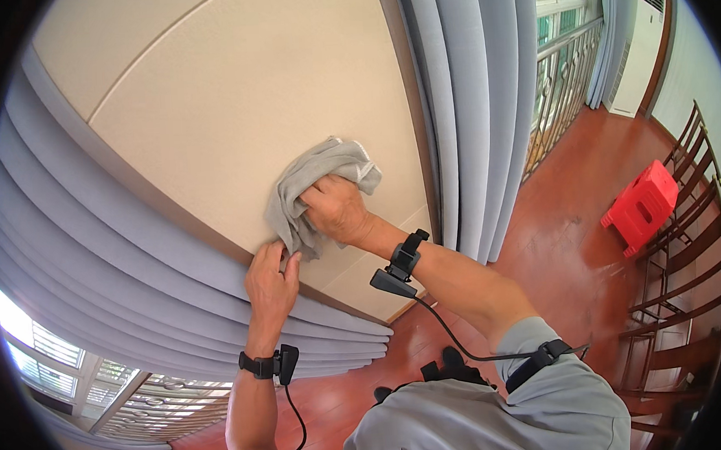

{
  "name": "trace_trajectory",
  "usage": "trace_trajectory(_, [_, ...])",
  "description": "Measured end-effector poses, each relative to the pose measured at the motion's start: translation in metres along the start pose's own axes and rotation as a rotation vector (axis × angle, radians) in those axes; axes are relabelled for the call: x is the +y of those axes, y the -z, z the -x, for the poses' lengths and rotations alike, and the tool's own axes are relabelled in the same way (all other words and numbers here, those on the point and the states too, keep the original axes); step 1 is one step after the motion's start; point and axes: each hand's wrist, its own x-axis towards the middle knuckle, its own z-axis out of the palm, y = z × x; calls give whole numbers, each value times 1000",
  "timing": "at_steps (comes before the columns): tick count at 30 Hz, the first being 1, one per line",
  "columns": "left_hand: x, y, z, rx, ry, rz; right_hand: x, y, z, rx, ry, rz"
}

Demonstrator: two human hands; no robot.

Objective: The recorder is seen wiping a wall panel, then moves to wipe a metal security railing on a window.

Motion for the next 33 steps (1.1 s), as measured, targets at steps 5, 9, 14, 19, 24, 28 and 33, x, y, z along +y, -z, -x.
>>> trace_trajectory(5, [-19, -10, -9, -9, 4, 23, 20, -10, 26, 17, -128, 44])
trace_trajectory(9, [-24, -19, -5, -20, 16, 71, 30, -11, 56, 31, -292, 45])
trace_trajectory(14, [-33, -31, 1, -59, 84, 105, 27, -23, 85, 103, -647, -45])
trace_trajectory(19, [-36, -39, 1, -68, 67, 101, 23, -46, 131, 172, -1007, -165])
trace_trajectory(24, [-41, -40, 9, -64, 14, 99, -9, -69, 163, 226, -1117, -290])
trace_trajectory(28, [-47, -44, 13, -93, -28, 112, -33, -91, 194, 171, -1310, -344])
trace_trajectory(33, [-56, -47, 30, -133, -36, 194, -70, -117, 218, 199, -1543, -472])
